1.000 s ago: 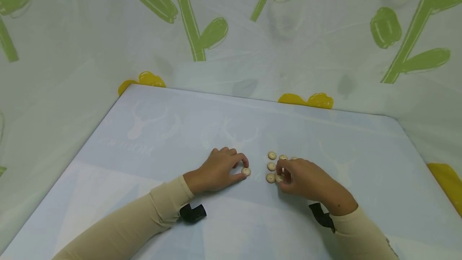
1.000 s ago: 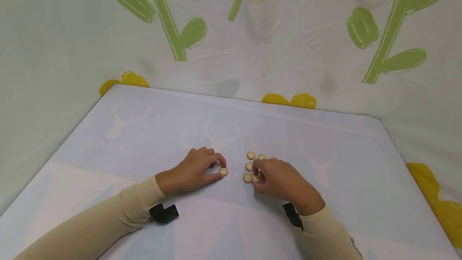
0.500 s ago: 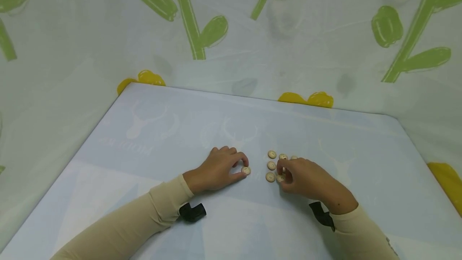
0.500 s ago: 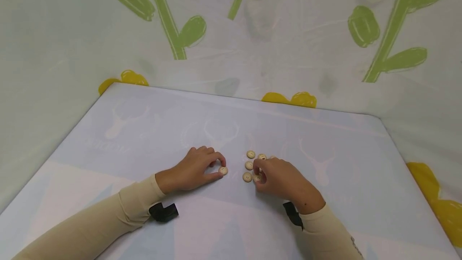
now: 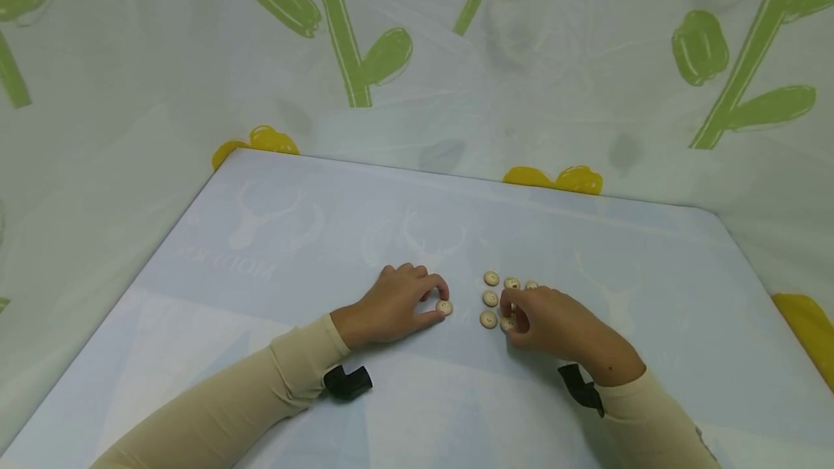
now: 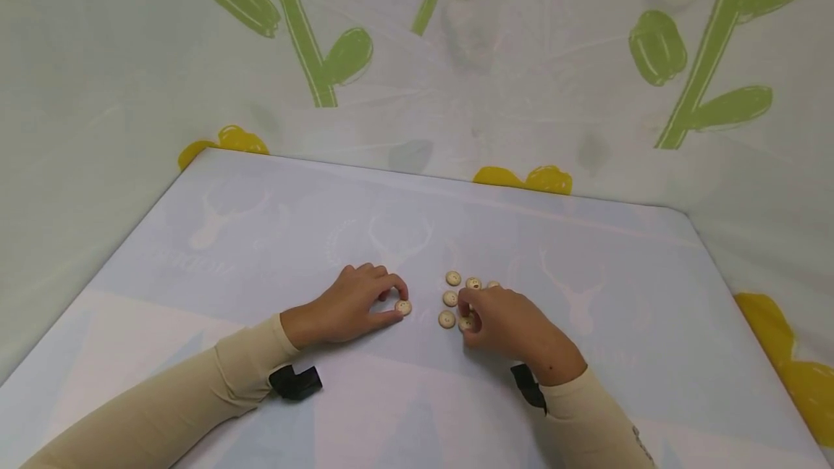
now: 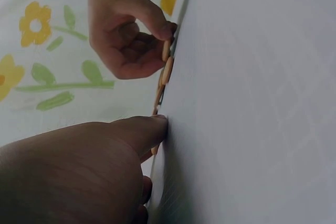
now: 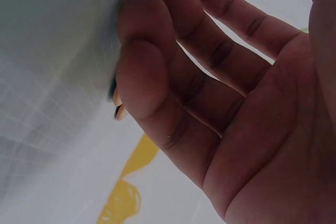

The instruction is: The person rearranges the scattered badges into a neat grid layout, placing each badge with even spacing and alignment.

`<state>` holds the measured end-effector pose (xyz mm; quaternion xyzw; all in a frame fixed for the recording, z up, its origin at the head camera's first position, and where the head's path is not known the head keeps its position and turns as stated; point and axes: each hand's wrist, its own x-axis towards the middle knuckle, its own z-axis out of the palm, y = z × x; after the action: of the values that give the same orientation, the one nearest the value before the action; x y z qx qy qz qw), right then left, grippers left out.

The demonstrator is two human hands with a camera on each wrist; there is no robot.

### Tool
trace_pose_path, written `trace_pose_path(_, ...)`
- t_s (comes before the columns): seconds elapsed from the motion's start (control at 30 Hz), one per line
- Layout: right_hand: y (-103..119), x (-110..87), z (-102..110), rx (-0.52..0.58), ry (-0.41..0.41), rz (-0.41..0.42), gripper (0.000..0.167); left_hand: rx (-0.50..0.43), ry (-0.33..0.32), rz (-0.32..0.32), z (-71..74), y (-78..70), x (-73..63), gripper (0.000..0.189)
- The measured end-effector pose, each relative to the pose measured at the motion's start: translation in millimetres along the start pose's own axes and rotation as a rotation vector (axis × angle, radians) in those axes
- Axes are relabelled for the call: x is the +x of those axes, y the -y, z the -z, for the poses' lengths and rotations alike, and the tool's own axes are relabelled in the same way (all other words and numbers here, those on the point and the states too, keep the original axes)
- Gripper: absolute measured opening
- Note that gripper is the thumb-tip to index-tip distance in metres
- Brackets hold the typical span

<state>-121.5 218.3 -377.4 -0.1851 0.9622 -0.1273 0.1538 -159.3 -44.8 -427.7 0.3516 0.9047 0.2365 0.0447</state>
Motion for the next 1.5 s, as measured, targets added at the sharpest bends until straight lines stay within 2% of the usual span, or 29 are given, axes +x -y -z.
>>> trace_pose_path(0.9, -3.7, -0.2, -2.9, -0.001, -0.017, 0.012, 0.021, -0.013, 0.001, -0.006, -1.8, 1.4, 0.2, 0.02)
trace_pose_path(1.33, -4.3, -0.7, -1.7, 0.035, 0.016, -0.013, 0.019, -0.012, -0.004, -0.004, -2.2, 0.4, 0.8, 0.02)
trace_pose_path(1.5, -3.2, -1.7, 2.8, 0.051, -0.021, -0.008, 0.016, -0.009, -0.005, 0.001, -1.6, -0.3, 0.2, 0.02)
